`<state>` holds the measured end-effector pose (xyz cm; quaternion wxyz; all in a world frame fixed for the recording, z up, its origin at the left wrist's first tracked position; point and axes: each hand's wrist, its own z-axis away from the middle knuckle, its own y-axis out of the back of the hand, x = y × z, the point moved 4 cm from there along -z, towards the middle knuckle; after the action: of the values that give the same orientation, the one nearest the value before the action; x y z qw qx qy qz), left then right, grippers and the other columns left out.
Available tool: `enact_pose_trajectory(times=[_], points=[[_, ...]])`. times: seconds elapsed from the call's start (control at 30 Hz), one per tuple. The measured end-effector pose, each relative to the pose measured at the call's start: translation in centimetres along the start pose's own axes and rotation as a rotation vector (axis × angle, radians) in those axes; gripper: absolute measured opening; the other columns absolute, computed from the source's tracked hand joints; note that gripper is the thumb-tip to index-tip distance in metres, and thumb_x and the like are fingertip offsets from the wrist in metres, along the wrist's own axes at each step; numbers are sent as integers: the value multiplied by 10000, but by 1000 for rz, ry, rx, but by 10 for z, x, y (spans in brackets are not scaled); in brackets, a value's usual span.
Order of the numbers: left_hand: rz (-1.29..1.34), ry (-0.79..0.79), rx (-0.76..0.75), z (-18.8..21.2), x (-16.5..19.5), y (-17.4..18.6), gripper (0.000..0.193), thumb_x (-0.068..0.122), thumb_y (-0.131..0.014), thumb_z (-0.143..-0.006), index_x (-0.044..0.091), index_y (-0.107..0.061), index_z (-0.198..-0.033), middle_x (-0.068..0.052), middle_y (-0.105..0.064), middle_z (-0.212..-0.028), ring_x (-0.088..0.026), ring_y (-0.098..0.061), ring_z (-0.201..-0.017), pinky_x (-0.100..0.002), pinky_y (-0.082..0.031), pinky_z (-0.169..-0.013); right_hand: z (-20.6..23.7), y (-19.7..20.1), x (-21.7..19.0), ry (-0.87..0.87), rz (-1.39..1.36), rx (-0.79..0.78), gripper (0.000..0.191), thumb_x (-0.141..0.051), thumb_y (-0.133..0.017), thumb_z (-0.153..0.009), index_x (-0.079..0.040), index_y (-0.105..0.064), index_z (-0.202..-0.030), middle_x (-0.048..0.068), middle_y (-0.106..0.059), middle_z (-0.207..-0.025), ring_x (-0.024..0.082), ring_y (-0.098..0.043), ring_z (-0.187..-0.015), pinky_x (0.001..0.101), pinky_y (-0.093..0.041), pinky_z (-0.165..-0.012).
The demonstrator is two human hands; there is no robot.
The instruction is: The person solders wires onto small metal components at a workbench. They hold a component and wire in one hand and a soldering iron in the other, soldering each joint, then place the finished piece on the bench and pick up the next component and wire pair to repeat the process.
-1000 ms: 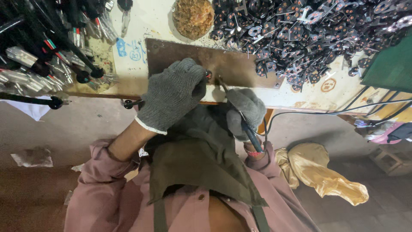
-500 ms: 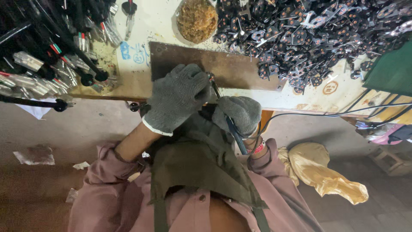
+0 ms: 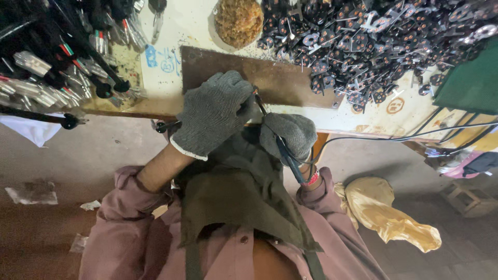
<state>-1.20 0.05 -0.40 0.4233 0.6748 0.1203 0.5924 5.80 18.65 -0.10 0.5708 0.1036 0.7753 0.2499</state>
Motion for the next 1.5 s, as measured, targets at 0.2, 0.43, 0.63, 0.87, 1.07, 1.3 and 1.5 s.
enact_pose_trajectory(times=[0.2, 0.43, 0.63, 0.87, 1.07, 1.3, 1.5], points=[[-3, -35, 20, 2, 1, 1, 191, 272, -737, -886, 132, -633, -964, -71, -595, -938, -280, -652, -882, -437, -538, -659, 9, 1, 6, -3, 44, 52, 331, -108, -815, -830, -64, -641, -1107, 121, -742, -987, 325, -748, -854, 422, -576, -758], [-87, -30, 45, 1, 3, -1, 120, 244, -709, -915, 158, -639, -959, -56, -590, -924, -260, -649, -862, -435, -524, -615, 10, 3, 9, -144, 215, 68, 333, -101, -828, -743, -88, -697, -1049, 111, -728, -932, 332, -731, -826, 430, -580, -751], [-58, -18, 60, 1, 4, 3, 104, 226, -706, -912, 170, -643, -972, -43, -588, -949, -263, -649, -890, -440, -535, -645, -1, 1, 4, -5, 52, -47, 360, -99, -848, -788, -54, -667, -1096, 142, -741, -957, 319, -744, -818, 403, -577, -711], [-46, -20, 46, 4, 0, -3, 114, 222, -702, -899, 162, -632, -966, -50, -587, -956, -259, -648, -905, -440, -534, -651, -5, 4, 7, 10, 43, -29, 348, -87, -833, -806, -50, -659, -1105, 143, -739, -958, 321, -746, -822, 401, -581, -722], [-65, -24, 20, 4, 0, -5, 158, 280, -700, -879, 159, -622, -945, -57, -582, -955, -262, -646, -886, -438, -532, -637, -3, 3, 9, -4, 21, -1, 337, -77, -819, -822, -47, -653, -1114, 143, -737, -959, 323, -747, -826, 399, -585, -732], [-75, -3, 5, 3, 2, -2, 152, 260, -705, -886, 154, -634, -969, -59, -606, -986, -270, -646, -901, -444, -531, -658, 0, 2, 10, -32, 13, 26, 325, -65, -804, -841, -43, -645, -1123, 143, -735, -960, 325, -749, -831, 396, -590, -743], [-17, 13, 18, 0, 2, 3, 134, 230, -715, -862, 163, -640, -950, -53, -603, -968, -271, -647, -910, -442, -537, -679, 0, 3, 15, -44, -67, 21, 315, -54, -791, -857, -40, -639, -1132, 143, -733, -960, 327, -750, -834, 394, -594, -752]])
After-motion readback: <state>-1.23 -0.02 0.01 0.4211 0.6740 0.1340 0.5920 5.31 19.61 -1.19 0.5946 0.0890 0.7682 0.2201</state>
